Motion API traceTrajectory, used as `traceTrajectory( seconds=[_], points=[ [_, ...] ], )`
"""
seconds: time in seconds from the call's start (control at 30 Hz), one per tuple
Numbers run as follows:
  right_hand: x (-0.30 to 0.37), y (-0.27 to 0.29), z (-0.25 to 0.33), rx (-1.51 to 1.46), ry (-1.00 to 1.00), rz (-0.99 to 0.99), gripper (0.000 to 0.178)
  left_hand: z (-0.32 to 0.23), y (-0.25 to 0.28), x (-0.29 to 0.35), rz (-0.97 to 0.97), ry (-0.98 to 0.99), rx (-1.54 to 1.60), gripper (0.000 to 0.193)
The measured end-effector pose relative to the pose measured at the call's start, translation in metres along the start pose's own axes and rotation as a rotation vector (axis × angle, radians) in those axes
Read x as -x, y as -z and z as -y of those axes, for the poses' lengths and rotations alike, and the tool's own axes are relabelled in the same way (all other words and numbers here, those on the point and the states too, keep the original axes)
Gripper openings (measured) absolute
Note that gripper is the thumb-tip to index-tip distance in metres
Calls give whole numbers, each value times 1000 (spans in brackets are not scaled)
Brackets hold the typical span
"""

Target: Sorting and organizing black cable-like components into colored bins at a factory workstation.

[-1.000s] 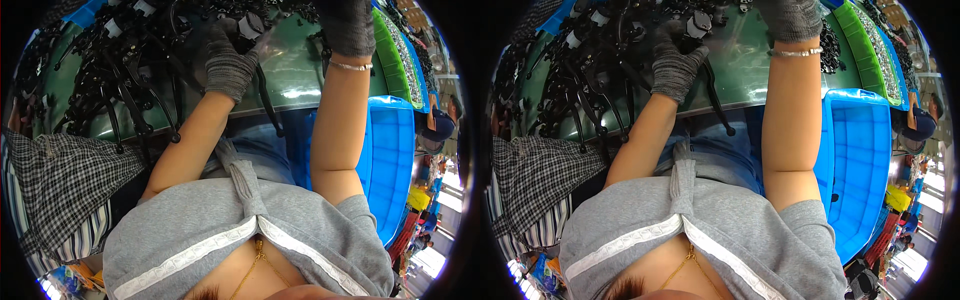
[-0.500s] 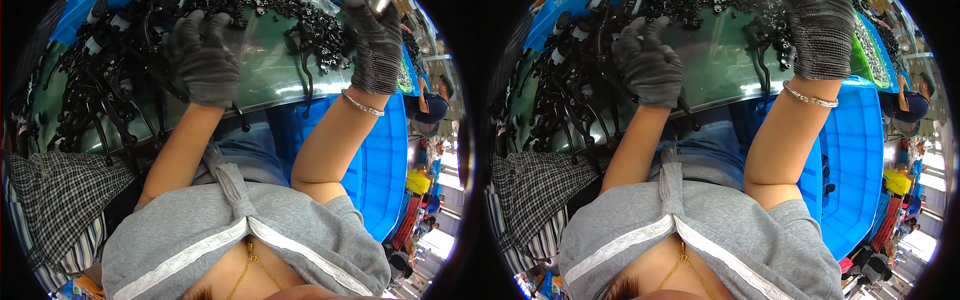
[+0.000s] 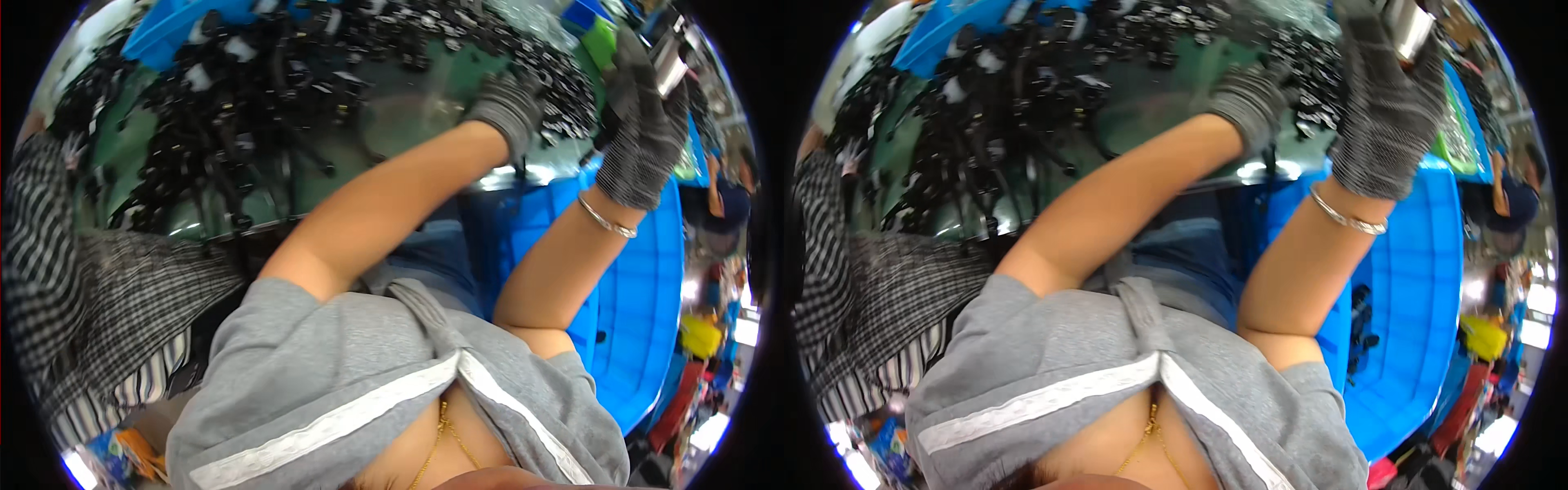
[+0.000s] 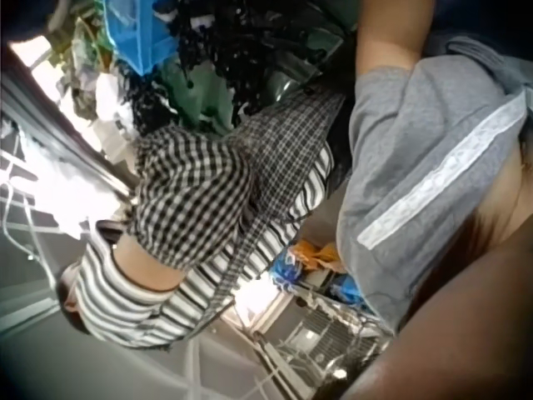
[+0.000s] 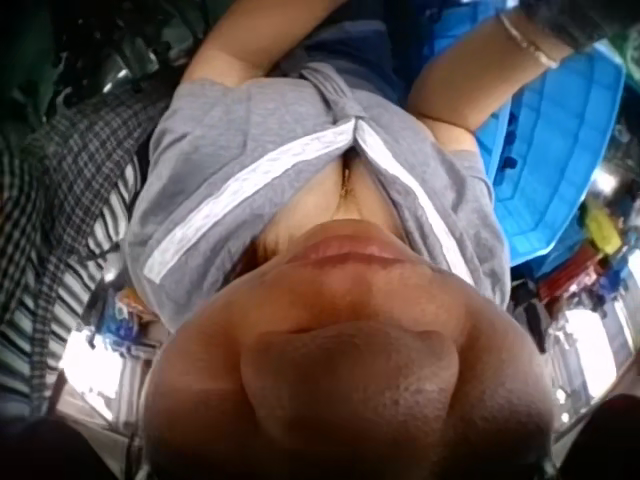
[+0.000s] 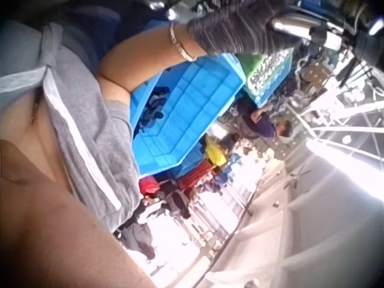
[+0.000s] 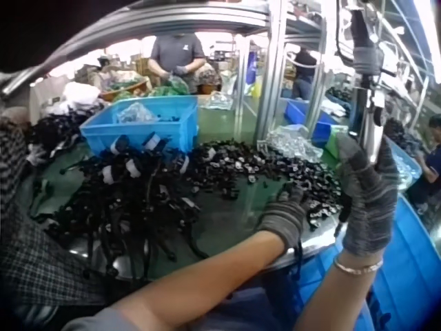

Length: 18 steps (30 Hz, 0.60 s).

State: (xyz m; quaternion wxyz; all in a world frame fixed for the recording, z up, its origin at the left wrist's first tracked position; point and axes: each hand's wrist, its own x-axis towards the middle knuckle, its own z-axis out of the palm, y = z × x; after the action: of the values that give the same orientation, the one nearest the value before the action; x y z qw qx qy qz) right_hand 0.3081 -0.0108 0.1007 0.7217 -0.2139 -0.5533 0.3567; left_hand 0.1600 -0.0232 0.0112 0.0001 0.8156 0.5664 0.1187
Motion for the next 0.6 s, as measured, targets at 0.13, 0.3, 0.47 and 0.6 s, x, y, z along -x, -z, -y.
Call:
traceTrajectory(
  seconds=[0.13,0.3,0.47,0.6],
  points=[
    [14,-40,15,56,-35,34,45,1,11,29,-93,54,-116,45],
    [19,-55,15,232,-105,25,42,35,27,52,7,276,-168,45],
    [33,-81,-2,174,-140,-5,42,41,40,96,-79,418,-204,50],
    [33,-78,-12,243,-139,-14,47,30,87,146,-234,246,-25,46]
  ],
)
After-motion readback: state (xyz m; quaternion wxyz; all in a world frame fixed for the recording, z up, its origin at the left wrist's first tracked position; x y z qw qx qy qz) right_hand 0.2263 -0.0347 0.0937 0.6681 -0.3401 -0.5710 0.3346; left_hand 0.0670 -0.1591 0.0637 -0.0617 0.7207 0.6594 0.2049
